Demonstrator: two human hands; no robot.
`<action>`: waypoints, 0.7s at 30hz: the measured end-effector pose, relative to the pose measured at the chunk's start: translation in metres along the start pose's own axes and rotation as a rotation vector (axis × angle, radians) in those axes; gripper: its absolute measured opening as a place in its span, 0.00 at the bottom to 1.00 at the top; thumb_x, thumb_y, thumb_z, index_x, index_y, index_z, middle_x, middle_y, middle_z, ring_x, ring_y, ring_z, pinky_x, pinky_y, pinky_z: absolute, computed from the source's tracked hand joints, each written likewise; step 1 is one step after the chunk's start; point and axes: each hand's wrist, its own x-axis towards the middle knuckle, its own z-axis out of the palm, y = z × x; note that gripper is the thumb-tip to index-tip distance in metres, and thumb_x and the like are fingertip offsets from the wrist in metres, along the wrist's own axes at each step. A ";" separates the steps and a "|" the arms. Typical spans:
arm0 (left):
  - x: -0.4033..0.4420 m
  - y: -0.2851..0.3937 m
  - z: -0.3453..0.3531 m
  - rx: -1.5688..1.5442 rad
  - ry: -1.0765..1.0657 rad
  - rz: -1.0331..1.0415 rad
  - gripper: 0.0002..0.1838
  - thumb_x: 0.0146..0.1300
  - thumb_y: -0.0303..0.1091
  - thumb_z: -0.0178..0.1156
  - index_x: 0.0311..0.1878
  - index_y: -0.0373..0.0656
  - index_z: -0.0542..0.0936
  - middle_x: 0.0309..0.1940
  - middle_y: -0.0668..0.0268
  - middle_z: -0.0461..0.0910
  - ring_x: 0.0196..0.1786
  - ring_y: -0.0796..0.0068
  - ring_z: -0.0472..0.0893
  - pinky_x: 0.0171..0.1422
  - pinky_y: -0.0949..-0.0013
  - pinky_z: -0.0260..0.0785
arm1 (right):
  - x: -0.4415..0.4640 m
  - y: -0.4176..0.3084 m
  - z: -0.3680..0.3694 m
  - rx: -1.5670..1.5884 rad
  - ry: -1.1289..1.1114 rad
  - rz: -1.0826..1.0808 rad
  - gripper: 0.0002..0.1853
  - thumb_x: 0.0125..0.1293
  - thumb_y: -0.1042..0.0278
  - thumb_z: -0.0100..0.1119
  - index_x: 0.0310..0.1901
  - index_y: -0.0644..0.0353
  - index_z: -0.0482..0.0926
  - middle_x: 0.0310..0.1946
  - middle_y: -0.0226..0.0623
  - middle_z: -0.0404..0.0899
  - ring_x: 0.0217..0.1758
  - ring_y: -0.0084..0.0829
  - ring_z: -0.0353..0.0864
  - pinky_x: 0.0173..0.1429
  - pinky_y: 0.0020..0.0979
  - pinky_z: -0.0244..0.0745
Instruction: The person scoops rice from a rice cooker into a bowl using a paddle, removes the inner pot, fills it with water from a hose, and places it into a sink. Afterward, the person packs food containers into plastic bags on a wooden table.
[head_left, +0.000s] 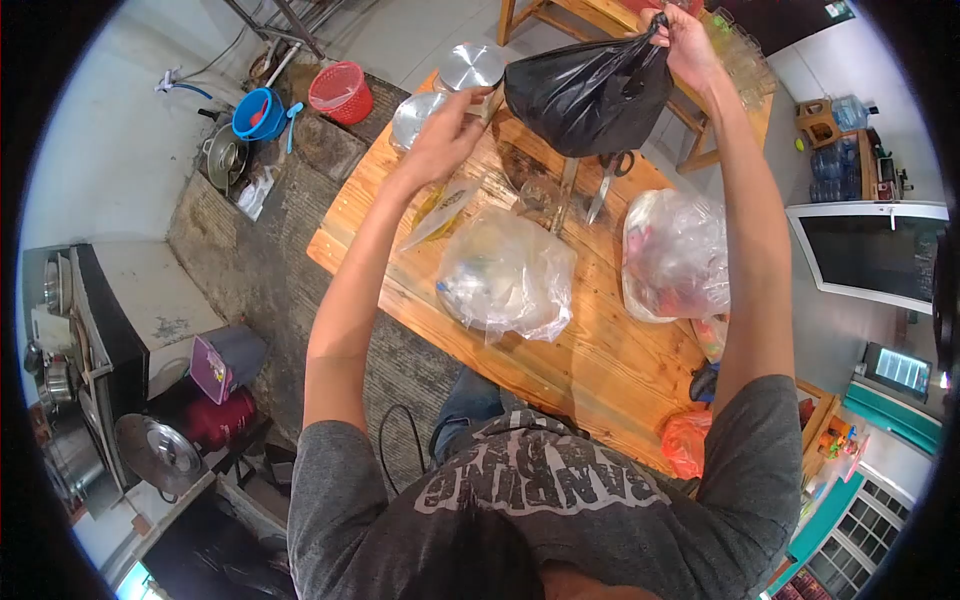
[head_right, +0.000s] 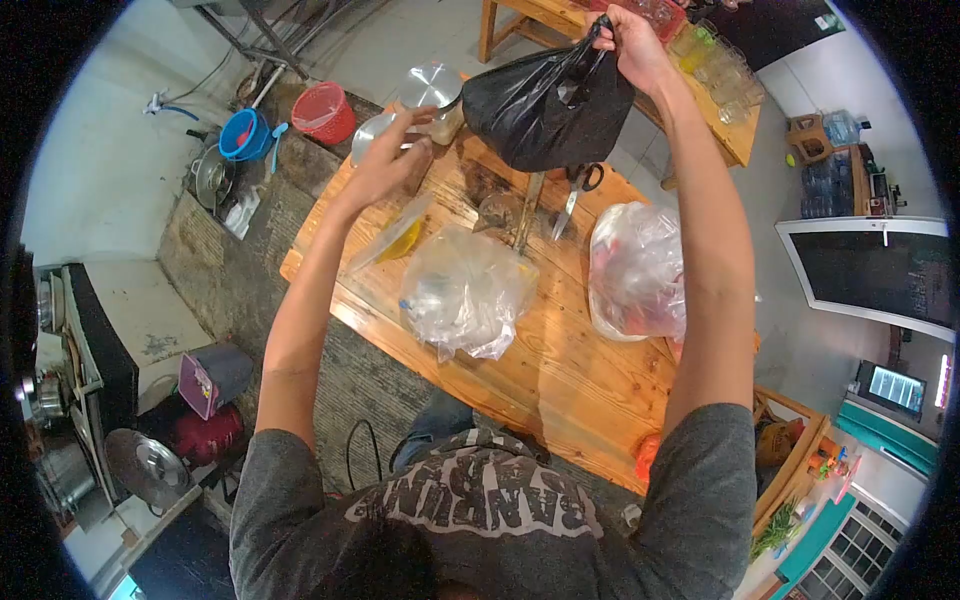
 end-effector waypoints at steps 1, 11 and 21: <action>0.003 -0.004 0.003 0.017 -0.006 -0.006 0.21 0.62 0.29 0.49 0.59 0.41 0.64 0.52 0.57 0.71 0.53 0.68 0.73 0.56 0.65 0.66 | 0.007 0.005 -0.002 0.072 -0.005 0.018 0.12 0.55 0.65 0.41 0.18 0.58 0.67 0.15 0.27 0.62 0.17 0.20 0.57 0.27 0.22 0.58; 0.021 -0.017 0.017 0.350 -0.029 0.005 0.17 0.55 0.34 0.57 0.47 0.37 0.74 0.42 0.56 0.74 0.45 0.60 0.76 0.52 0.63 0.67 | 0.017 0.016 -0.021 0.044 -0.077 0.027 0.14 0.59 0.61 0.42 0.19 0.57 0.68 0.17 0.31 0.68 0.16 0.17 0.59 0.19 0.16 0.51; -0.011 -0.050 -0.024 0.771 0.278 -0.081 0.64 0.25 0.56 0.74 0.67 0.46 0.50 0.54 0.49 0.63 0.58 0.46 0.63 0.59 0.49 0.58 | 0.044 0.047 -0.008 -0.074 -0.177 0.097 0.16 0.61 0.58 0.42 0.23 0.59 0.73 0.19 0.29 0.71 0.17 0.15 0.59 0.20 0.15 0.51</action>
